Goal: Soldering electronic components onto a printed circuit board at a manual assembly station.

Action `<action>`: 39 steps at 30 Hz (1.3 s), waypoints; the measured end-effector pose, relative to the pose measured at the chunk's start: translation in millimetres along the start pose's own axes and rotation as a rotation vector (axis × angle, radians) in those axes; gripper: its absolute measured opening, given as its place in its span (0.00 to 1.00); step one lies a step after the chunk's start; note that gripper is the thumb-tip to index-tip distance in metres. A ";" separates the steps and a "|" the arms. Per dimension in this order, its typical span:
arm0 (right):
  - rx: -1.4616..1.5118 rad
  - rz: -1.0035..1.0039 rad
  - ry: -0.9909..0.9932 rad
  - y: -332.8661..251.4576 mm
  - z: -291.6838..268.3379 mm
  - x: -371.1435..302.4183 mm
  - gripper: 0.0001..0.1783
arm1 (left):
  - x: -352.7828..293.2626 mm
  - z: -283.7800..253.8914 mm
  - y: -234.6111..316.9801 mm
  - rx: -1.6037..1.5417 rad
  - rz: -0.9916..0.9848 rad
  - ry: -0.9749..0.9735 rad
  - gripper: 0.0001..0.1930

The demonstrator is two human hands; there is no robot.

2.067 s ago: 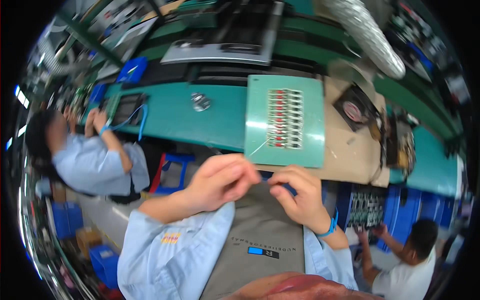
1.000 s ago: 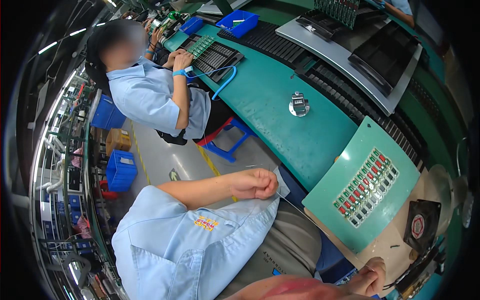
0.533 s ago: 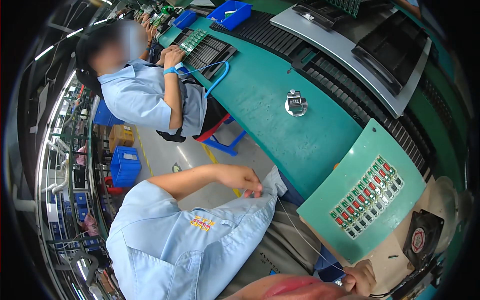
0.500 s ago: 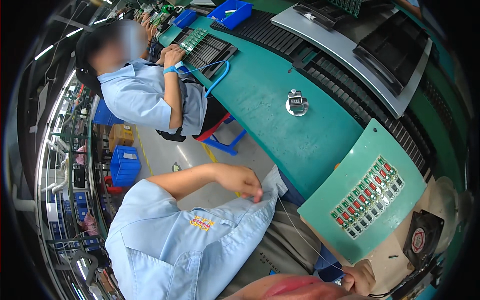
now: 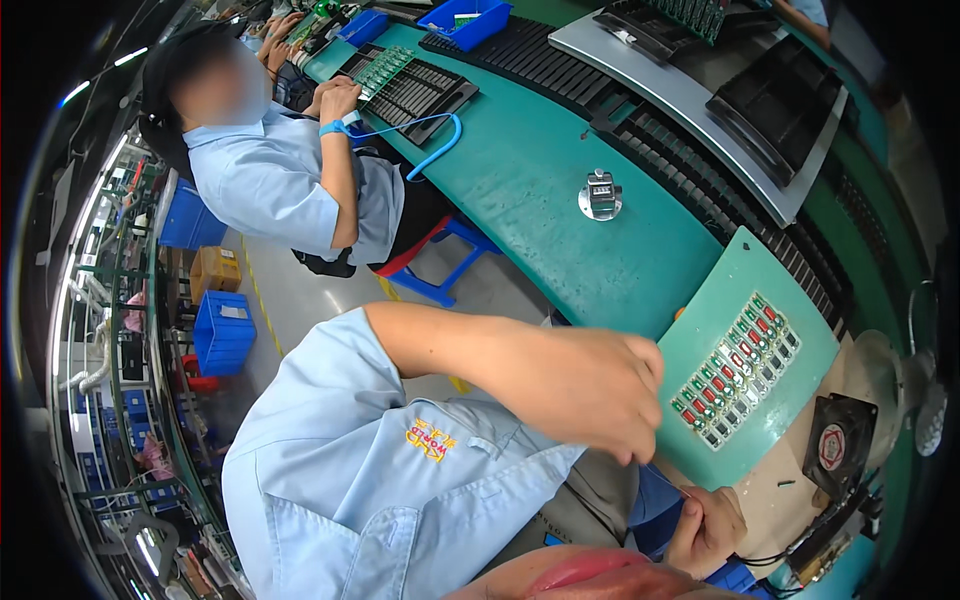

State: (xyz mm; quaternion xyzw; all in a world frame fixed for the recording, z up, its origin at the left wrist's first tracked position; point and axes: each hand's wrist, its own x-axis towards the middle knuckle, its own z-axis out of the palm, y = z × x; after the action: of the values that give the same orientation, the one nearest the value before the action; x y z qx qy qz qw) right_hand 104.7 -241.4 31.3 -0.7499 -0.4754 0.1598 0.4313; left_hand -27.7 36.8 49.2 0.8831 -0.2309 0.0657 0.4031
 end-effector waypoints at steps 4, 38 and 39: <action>-0.038 -0.050 0.002 -4.1 8.3 2.7 0.15 | 20.5 42.7 8.2 -0.219 0.202 -0.105 0.09; 0.524 0.234 0.362 -2.4 31.9 -13.1 0.07 | 51.4 45.5 9.0 -0.330 -0.193 0.345 0.10; 0.570 0.269 0.346 -4.9 30.7 -12.3 0.06 | 51.9 45.2 9.6 -0.269 -0.183 0.345 0.12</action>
State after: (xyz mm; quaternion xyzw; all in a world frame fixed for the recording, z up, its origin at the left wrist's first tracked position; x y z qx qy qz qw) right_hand 75.8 -235.8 15.4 -0.6713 -0.2288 0.2121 0.6723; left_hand 10.6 -20.7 41.3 0.8143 -0.0841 0.1475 0.5550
